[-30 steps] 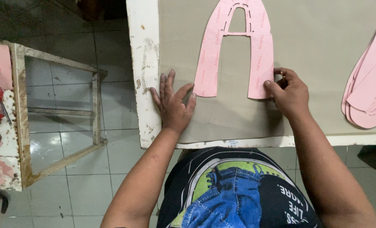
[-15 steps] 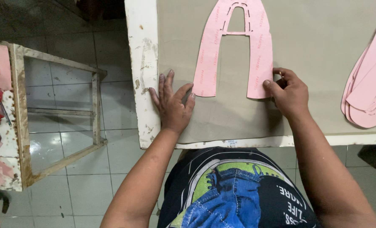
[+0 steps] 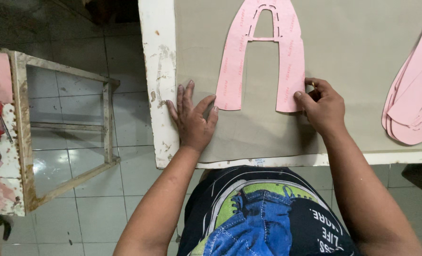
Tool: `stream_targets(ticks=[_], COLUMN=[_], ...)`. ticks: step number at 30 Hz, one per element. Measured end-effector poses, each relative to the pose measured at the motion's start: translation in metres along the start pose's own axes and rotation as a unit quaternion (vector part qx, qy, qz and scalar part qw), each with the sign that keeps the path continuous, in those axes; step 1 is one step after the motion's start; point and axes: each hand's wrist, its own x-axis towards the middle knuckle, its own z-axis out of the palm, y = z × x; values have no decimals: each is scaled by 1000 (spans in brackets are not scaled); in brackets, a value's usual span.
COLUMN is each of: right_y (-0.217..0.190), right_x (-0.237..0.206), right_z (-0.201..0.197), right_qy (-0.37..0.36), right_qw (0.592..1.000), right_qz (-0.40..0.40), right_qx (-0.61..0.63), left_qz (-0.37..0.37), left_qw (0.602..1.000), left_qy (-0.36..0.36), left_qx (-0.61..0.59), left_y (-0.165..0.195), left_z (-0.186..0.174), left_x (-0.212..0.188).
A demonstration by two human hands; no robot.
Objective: The person works at a large table covered with pink shoe pattern pieces, laying each piece flat and using a small pointed tool to punch or mark along the dashed guide lines on the pieces. They work through several pattern pieces one at a time, then pick up a small handheld device and walk away from the table.
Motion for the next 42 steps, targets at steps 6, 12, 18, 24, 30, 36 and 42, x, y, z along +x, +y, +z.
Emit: stream_targets(ticks=[6, 12, 18, 24, 30, 36, 42], right_y=[2, 0, 0, 2, 9, 16, 2], right_x=[0, 1, 1, 2, 6, 5, 22], right_z=[0, 0, 0, -1, 3, 14, 0], right_qy=[7, 6, 5, 2, 19, 93, 5], right_qw=[1000, 1000, 1000, 1000, 996, 966, 961], right_qz=[-25, -4, -8, -17, -59, -135, -99], right_qx=[-10, -16, -5, -8, -59, -202, -260], left_qz=[-1, 0, 12, -1, 18, 20, 33], left_qw=[1000, 1000, 1000, 1000, 998, 986, 922], left_qy=[-4, -6, -7, -13, -40, -166, -271], left_qx=[10, 13, 12, 19, 55, -6, 274], left_y=[-1, 0, -2, 3, 10, 56, 143], left_z=[0, 0, 0, -3, -5, 29, 42], left_x=[0, -1, -2, 0, 4, 30, 57])
